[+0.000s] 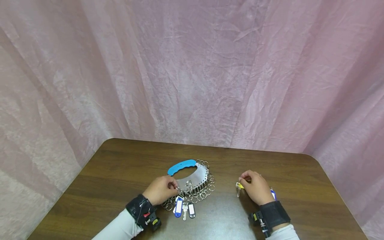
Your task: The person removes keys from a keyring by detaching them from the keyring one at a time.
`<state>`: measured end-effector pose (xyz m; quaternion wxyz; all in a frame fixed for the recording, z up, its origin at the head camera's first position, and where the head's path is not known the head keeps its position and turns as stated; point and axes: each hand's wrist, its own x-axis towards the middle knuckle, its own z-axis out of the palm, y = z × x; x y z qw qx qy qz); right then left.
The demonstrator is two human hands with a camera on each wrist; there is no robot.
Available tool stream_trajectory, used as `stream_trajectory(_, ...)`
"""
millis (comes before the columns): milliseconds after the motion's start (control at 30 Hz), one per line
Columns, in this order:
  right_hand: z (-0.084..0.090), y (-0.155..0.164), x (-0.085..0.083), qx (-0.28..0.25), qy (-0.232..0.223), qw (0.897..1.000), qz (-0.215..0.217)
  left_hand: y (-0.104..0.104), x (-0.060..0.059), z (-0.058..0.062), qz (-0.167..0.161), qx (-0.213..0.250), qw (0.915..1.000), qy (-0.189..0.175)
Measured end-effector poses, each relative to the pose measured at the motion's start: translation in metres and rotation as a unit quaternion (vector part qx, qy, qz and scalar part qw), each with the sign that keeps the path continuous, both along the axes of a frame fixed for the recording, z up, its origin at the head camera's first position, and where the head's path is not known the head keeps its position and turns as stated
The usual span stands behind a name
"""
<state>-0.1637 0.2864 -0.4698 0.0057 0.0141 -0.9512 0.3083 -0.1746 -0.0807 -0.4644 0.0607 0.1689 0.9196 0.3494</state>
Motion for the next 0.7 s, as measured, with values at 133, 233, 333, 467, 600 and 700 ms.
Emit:
stream_trajectory(133,0.000,0.000,0.000,-0.002,-0.005,1.000,-0.003,0.000,0.003,0.003,-0.005,-0.009,0.9998,0.016)
stream_trajectory(233,0.000,0.000,0.001,-0.002,-0.006,1.000,-0.003,0.000,0.004,0.004,-0.008,-0.012,0.9996,0.024)
stream_trajectory(333,0.000,0.000,0.000,-0.002,-0.004,1.000,-0.004,0.001,0.005,0.006,-0.012,-0.006,0.9998,0.016)
stream_trajectory(467,0.000,-0.001,0.000,-0.002,0.001,1.000,-0.004,0.002,0.005,0.009,-0.016,0.012,0.9998,0.001)
stream_trajectory(600,0.001,-0.002,0.001,-0.002,0.005,1.000,-0.005,0.004,0.005,0.011,-0.014,0.021,0.9997,-0.006)
stream_trajectory(700,0.001,-0.005,0.001,-0.002,0.013,1.000,-0.004,0.005,0.005,0.011,-0.010,0.025,0.9996,-0.010)
